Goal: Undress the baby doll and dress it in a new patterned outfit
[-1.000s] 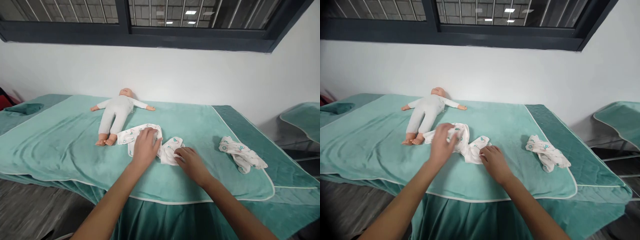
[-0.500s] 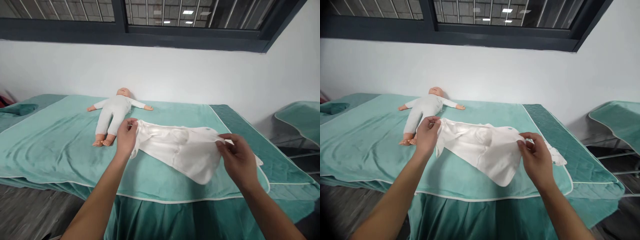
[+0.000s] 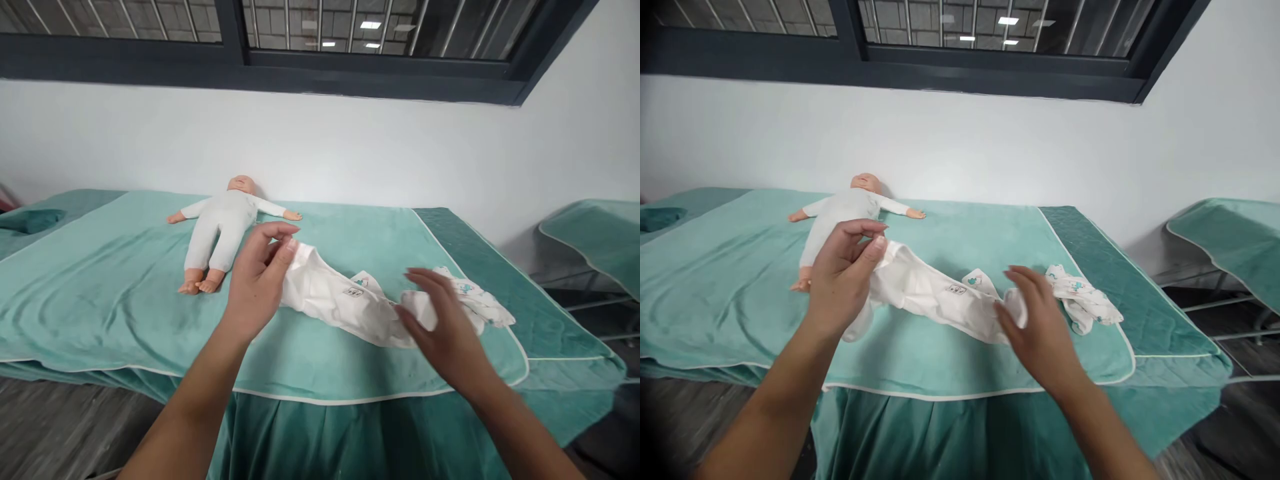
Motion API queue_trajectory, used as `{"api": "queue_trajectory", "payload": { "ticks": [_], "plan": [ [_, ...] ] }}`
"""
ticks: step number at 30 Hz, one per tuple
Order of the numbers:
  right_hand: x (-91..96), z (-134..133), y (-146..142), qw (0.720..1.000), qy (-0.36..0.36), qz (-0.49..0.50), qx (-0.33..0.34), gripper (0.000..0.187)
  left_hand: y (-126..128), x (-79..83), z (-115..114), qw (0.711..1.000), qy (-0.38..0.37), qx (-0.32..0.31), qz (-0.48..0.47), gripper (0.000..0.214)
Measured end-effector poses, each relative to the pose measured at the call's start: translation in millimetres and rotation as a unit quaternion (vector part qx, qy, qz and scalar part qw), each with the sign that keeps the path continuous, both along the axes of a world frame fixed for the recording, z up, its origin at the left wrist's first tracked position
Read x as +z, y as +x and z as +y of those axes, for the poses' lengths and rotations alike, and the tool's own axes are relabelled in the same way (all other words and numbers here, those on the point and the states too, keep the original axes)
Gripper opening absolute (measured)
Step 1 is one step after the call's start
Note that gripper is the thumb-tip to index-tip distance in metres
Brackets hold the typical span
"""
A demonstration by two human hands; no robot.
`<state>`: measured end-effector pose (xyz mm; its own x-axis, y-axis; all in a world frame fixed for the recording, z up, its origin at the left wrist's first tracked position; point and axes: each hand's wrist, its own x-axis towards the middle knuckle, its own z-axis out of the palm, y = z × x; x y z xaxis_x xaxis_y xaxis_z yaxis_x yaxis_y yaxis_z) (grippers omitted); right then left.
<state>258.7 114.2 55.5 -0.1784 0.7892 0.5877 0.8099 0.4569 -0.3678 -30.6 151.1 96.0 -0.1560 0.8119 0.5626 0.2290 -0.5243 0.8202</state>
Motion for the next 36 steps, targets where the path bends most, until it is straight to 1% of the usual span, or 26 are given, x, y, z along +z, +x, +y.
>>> {"api": "queue_trajectory", "payload": {
  "ticks": [2,3,5,6,7,9,11,12,13,15,17,19,22,24,27,29,32,36],
  "plan": [
    [-0.1,7,-24,0.996,-0.070,-0.017,0.057,0.049,4,5.3,-5,0.999,0.000,-0.036,0.019,0.017],
    [-0.2,12,-34,0.992,-0.103,-0.027,0.069,0.045,3,6.9,-8,0.999,-0.003,-0.047,0.026,0.017],
    [0.5,23,-49,0.983,-0.161,-0.051,0.070,0.024,-1,8.6,-12,0.998,-0.019,-0.051,0.044,0.019],
    [1.8,28,-53,0.981,-0.177,-0.054,0.065,0.018,-4,8.7,-14,0.997,-0.028,-0.045,0.062,0.020],
    [3.8,32,-56,0.980,-0.182,-0.048,0.065,0.019,-6,8.2,-15,0.995,-0.035,-0.038,0.088,0.021],
    [10.5,37,-61,0.984,-0.161,-0.016,0.076,0.020,-6,5.2,-17,0.984,-0.042,-0.038,0.167,0.030],
    [19.4,39,-66,0.988,-0.116,0.018,0.099,0.020,2,-1.3,-16,0.963,-0.033,-0.062,0.262,0.045],
    [24.1,40,-69,0.989,-0.098,0.025,0.110,0.023,8,-5.6,-13,0.949,-0.030,-0.071,0.305,0.049],
    [28.6,40,-72,0.989,-0.084,0.027,0.116,0.026,15,-10.2,-10,0.937,-0.029,-0.072,0.340,0.046],
    [36.7,40,-76,0.990,-0.070,0.016,0.121,0.029,26,-18.6,-2,0.923,-0.036,-0.055,0.379,0.033],
    [43.6,42,-77,0.992,-0.064,-0.011,0.109,0.030,32,-22.7,8,0.926,-0.051,-0.039,0.372,0.028],
    [50.2,44,-73,0.993,-0.057,-0.062,0.081,0.032,30,-20.4,17,0.941,-0.066,-0.024,0.332,0.023],
    [60.8,50,-60,0.989,-0.038,-0.140,0.022,0.034,20,-6.4,24,0.961,-0.075,0.022,0.264,0.017],
    [67.8,55,-49,0.987,-0.022,-0.157,-0.021,0.037,12,5.9,25,0.967,-0.071,0.045,0.241,0.017],
    [75.2,59,-30,0.987,0.002,-0.138,-0.077,0.039,1,21.0,21,0.971,-0.065,0.059,0.221,0.019],
    [77.7,60,-18,0.987,0.022,-0.121,-0.100,0.037,-6,26.4,18,0.975,-0.064,0.062,0.205,0.021],
    [80.2,57,-4,0.987,0.056,-0.085,-0.120,0.035,-16,28.8,13,0.978,-0.047,0.072,0.191,0.022],
    [88.2,44,6,0.988,0.075,0.018,-0.135,0.036,-27,31.6,7,0.971,0.022,0.138,0.193,0.021]
  ]
}}
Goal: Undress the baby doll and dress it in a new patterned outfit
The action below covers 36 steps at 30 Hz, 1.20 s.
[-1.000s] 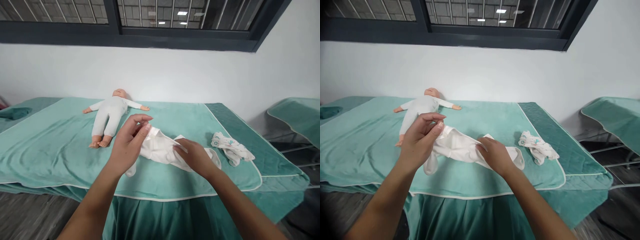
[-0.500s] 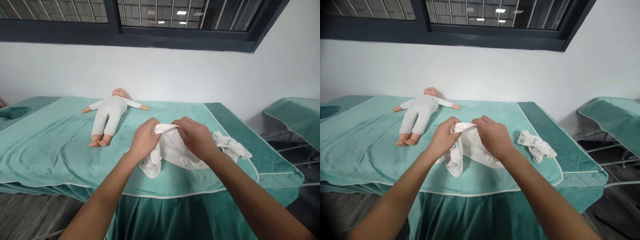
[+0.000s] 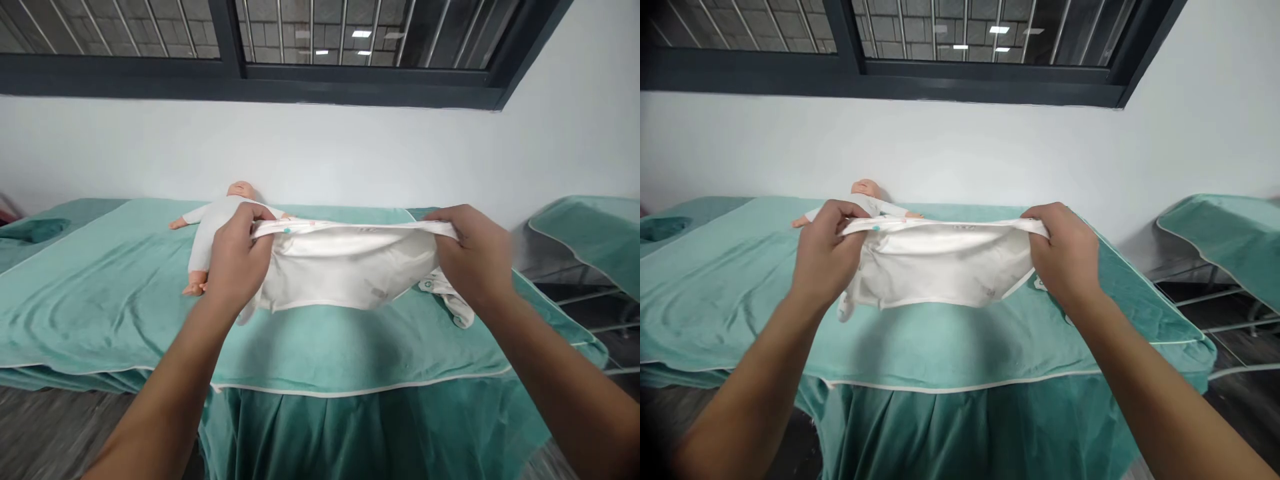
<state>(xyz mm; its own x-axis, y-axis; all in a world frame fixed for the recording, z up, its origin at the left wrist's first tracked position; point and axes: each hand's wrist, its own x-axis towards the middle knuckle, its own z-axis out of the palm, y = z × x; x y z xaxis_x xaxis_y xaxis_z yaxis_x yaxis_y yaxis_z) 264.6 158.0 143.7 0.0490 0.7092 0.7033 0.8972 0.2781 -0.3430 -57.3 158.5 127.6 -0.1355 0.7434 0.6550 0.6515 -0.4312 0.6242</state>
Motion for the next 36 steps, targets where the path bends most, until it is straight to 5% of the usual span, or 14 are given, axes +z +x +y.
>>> {"api": "queue_trajectory", "payload": {
  "ticks": [6,12,16,22,27,32,34,36],
  "plan": [
    [7.9,-17,9,0.997,0.052,0.048,-0.027,0.039,-4,3.6,-10,0.992,0.093,0.079,-0.017,0.029],
    [-6.4,-14,17,0.991,-0.119,0.053,-0.014,0.030,-11,-10.0,-9,0.999,-0.046,-0.002,-0.007,0.018],
    [-8.5,-16,21,0.982,-0.149,0.109,-0.038,0.029,-22,-16.2,-12,0.992,-0.111,-0.047,0.046,0.009],
    [-4.9,-14,29,0.963,-0.265,0.017,-0.055,0.022,-27,-20.0,-17,0.961,-0.057,0.210,0.173,0.018],
    [-9.6,15,23,0.928,-0.338,-0.145,-0.067,0.029,-21,-29.0,10,0.932,-0.145,0.222,0.246,0.020],
    [-48.5,38,-21,0.937,-0.229,-0.238,-0.113,0.038,21,-64.7,40,0.925,-0.149,0.200,0.286,0.028],
    [-78.0,40,-45,0.944,-0.189,-0.268,-0.031,0.042,45,-88.7,40,0.929,-0.158,0.115,0.313,0.033],
    [-109.3,42,-65,0.941,-0.230,-0.243,0.053,0.039,64,-113.4,39,0.932,-0.180,-0.001,0.313,0.038]
  ]
}}
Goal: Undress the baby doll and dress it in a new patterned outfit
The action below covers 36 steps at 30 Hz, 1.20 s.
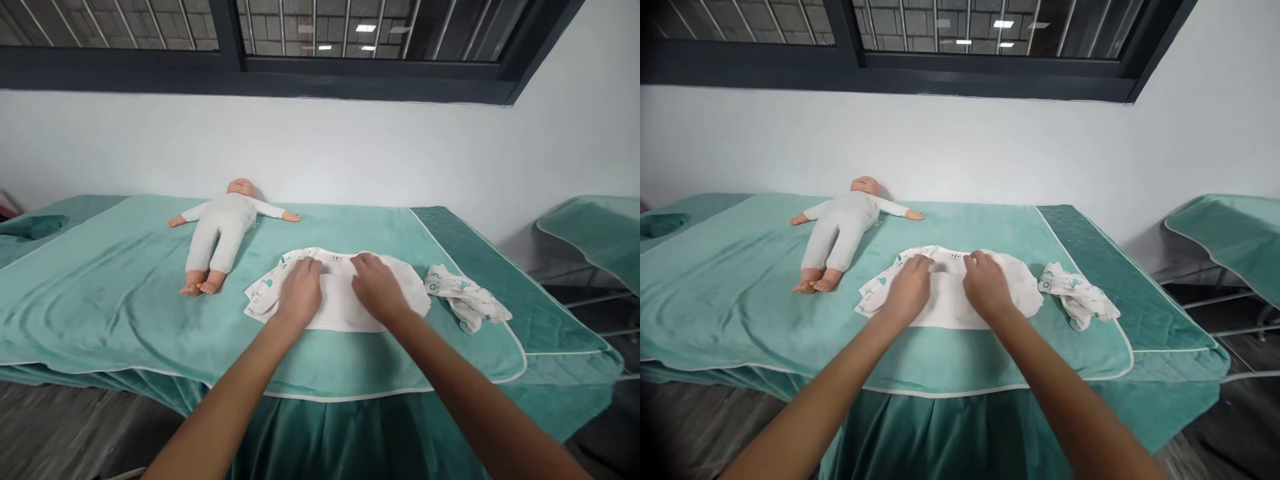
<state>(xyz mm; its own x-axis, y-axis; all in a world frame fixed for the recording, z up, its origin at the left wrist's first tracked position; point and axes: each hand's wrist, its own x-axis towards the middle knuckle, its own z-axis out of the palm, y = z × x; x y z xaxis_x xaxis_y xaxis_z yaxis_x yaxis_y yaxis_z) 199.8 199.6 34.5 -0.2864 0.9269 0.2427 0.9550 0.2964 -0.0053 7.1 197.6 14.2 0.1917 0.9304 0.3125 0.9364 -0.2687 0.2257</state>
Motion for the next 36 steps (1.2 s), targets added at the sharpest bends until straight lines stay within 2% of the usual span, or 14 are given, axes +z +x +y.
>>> {"api": "queue_trajectory", "payload": {
  "ticks": [1,3,6,10,15,18,21,24,31,36],
  "plan": [
    [-14.1,1,-7,0.999,-0.027,0.017,0.005,0.037,6,-10.7,0,0.999,-0.029,-0.017,-0.009,0.037],
    [-35.7,5,-15,0.997,-0.062,0.035,-0.013,0.034,10,-26.1,6,0.998,-0.066,-0.001,-0.017,0.036],
    [-49.4,16,-19,0.995,-0.072,0.037,-0.065,0.037,5,-32.6,22,0.996,-0.079,0.035,-0.019,0.035],
    [-47.6,34,-24,0.990,-0.084,0.030,-0.112,0.044,7,-27.7,43,0.996,-0.070,0.049,0.010,0.037],
    [-50.0,43,-33,0.987,-0.087,0.020,-0.134,0.045,21,-29.2,52,0.997,-0.033,0.054,0.054,0.035],
    [-58.7,37,-31,0.991,-0.047,0.027,-0.123,0.042,23,-31.7,54,0.997,-0.027,0.041,0.060,0.035],
    [-68.0,30,-28,0.992,0.006,0.056,-0.115,0.037,21,-32.5,58,0.996,-0.051,0.047,0.064,0.035],
    [-74.0,28,-28,0.990,0.022,0.068,-0.122,0.036,21,-34.2,64,0.995,-0.060,0.058,0.057,0.038],
    [-67.0,36,-34,0.989,-0.034,0.040,-0.138,0.047,22,-45.5,63,0.997,-0.043,0.065,0.013,0.061],
    [-57.0,43,-42,0.977,-0.095,0.063,-0.181,0.060,18,-43.0,60,0.997,0.001,0.071,-0.031,0.064]
  ]
}}
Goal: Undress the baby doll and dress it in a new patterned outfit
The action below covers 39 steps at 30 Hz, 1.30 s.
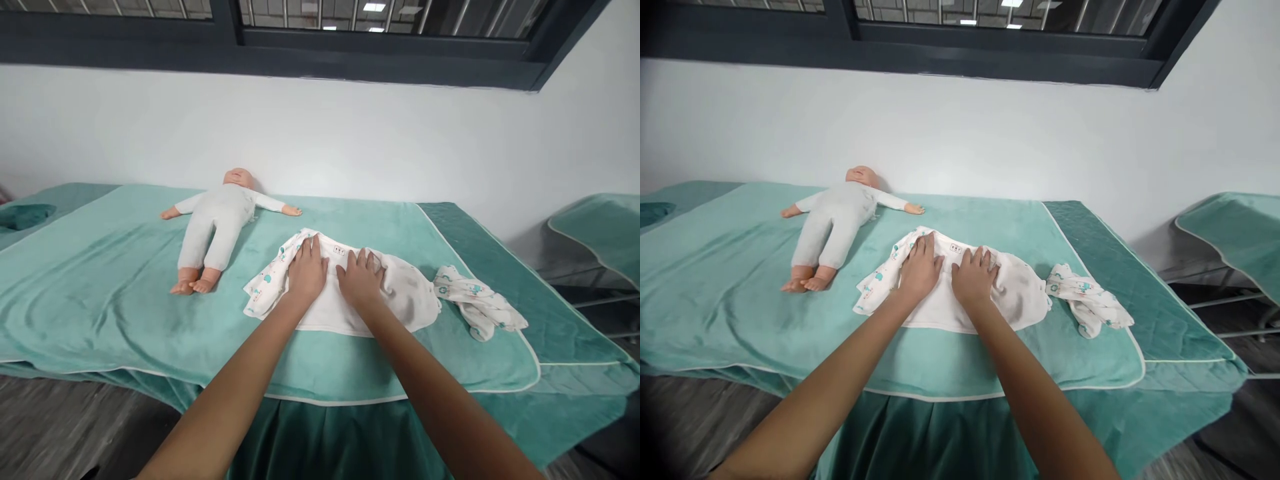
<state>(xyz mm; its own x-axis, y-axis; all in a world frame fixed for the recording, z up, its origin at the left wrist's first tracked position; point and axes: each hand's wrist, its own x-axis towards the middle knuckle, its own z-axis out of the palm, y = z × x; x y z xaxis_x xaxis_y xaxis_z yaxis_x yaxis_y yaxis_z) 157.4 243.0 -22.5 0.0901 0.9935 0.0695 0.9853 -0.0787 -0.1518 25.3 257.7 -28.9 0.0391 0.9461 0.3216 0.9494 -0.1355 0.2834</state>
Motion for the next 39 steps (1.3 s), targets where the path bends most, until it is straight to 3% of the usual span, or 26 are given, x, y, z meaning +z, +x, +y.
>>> {"api": "queue_trajectory", "payload": {
  "ticks": [6,12,16,22,27,39],
  "plan": [
    [-2.2,14,0,0.996,0.077,-0.036,0.003,0.067,-5,-0.4,9,0.998,0.048,0.010,-0.029,0.060],
    [-12.6,27,6,0.990,0.127,-0.050,0.042,0.063,-10,-12.0,17,0.998,0.034,0.012,-0.045,0.062],
    [-10.4,36,9,0.985,0.148,-0.051,0.065,0.064,-10,-11.0,27,0.998,0.033,0.019,-0.054,0.064],
    [-2.8,58,6,0.984,0.152,-0.054,0.074,0.062,-6,-10.0,47,0.994,0.047,0.032,-0.091,0.066],
    [-11.6,72,7,0.986,0.134,-0.052,0.079,0.063,-9,-15.8,57,0.993,0.053,0.019,-0.108,0.067],
    [-14.5,68,12,0.985,0.162,-0.037,0.048,0.066,-10,-11.3,58,0.997,0.027,0.040,-0.052,0.070]
  ]
}}
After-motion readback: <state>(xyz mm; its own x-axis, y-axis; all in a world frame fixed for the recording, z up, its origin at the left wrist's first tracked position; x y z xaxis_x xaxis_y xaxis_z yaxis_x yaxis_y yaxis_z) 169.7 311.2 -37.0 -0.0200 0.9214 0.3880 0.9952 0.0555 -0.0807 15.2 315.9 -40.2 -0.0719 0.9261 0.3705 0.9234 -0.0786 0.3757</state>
